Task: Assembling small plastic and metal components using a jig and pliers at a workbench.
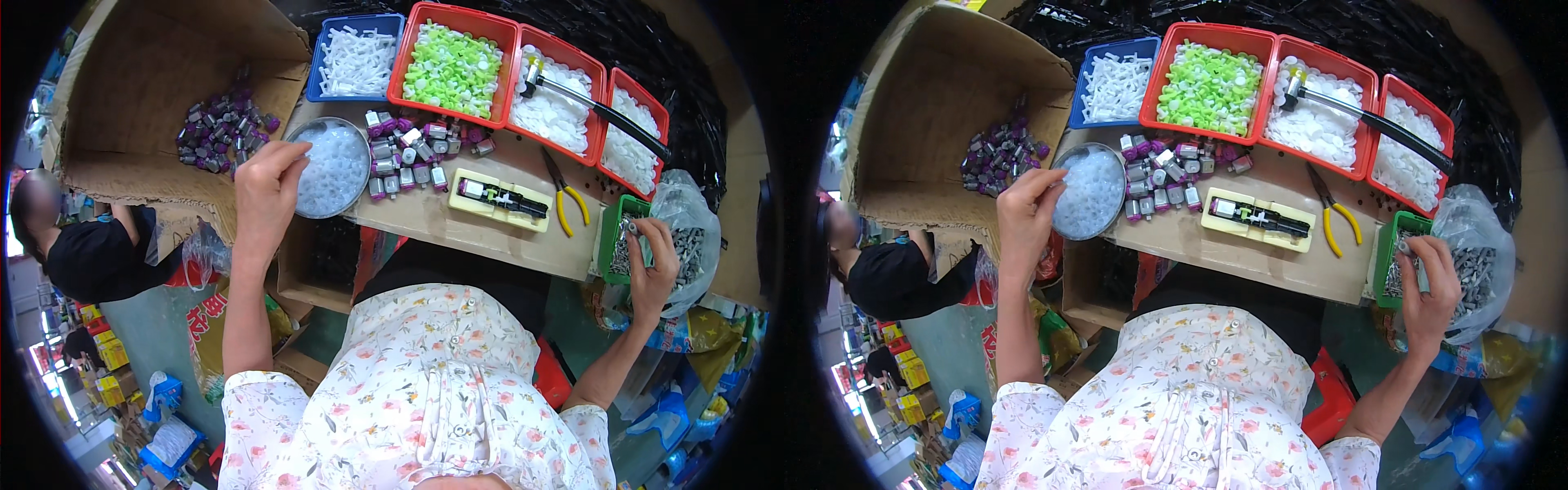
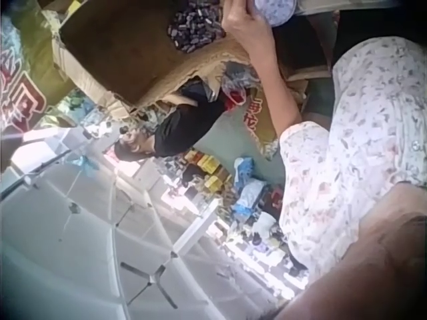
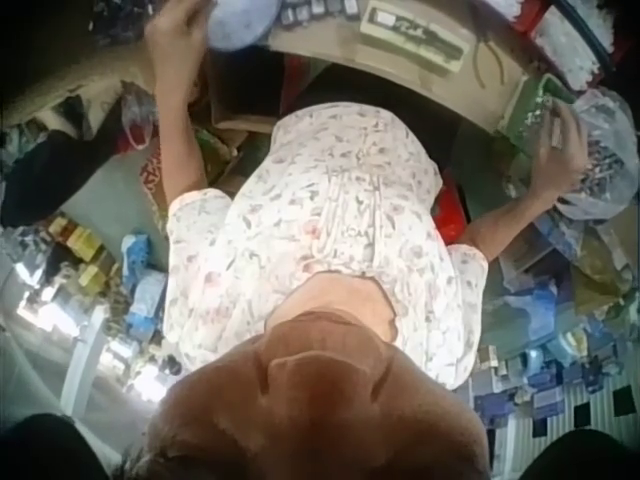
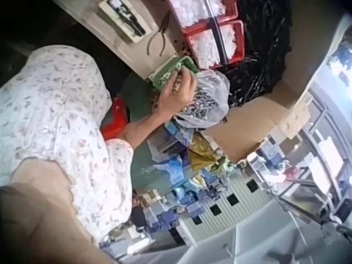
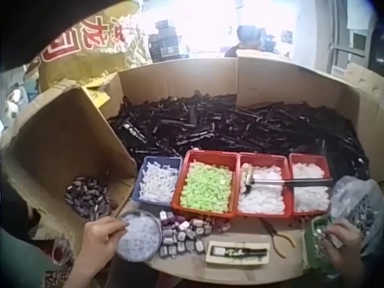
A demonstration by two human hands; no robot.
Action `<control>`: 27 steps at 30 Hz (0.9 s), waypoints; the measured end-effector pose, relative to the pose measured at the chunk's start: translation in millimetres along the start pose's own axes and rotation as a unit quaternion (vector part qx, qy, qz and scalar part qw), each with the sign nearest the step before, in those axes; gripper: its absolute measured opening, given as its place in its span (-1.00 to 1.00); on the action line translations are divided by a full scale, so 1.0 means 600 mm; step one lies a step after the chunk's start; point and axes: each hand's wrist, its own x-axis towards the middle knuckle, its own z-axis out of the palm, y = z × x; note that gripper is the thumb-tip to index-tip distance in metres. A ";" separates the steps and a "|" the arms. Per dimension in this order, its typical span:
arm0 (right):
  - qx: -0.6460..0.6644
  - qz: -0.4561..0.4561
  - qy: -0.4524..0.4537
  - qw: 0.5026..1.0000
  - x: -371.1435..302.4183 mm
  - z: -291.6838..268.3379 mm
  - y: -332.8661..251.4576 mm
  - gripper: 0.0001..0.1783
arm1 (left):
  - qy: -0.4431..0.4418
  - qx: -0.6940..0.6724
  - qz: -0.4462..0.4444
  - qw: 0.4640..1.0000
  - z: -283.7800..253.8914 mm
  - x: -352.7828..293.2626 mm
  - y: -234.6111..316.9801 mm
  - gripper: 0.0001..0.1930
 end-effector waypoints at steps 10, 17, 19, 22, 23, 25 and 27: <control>0.167 -0.139 -0.023 0.976 0.052 0.118 -0.141 -0.76 | -0.030 -0.415 -0.146 0.897 0.067 -0.015 0.090 -0.81; 0.192 -0.168 -0.038 0.966 0.071 0.137 -0.177 -0.78 | -0.068 -0.484 -0.112 0.865 0.117 -0.020 0.136 -0.81; 0.188 -0.169 -0.041 0.967 0.069 0.138 -0.176 -0.77 | -0.087 -0.494 -0.101 0.859 0.120 -0.020 0.144 -0.81; 0.184 -0.167 -0.047 0.967 0.067 0.136 -0.176 -0.77 | -0.094 -0.507 -0.108 0.850 0.125 -0.021 0.148 -0.81; 0.182 -0.162 -0.050 0.969 0.066 0.136 -0.176 -0.76 | -0.093 -0.508 -0.108 0.849 0.127 -0.021 0.149 -0.81; 0.190 -0.172 -0.057 0.965 0.068 0.136 -0.177 -0.75 | -0.106 -0.493 -0.094 0.858 0.128 -0.021 0.149 -0.81; 0.197 -0.180 -0.062 0.962 0.068 0.137 -0.177 -0.75 | -0.117 -0.473 -0.076 0.870 0.128 -0.020 0.152 -0.81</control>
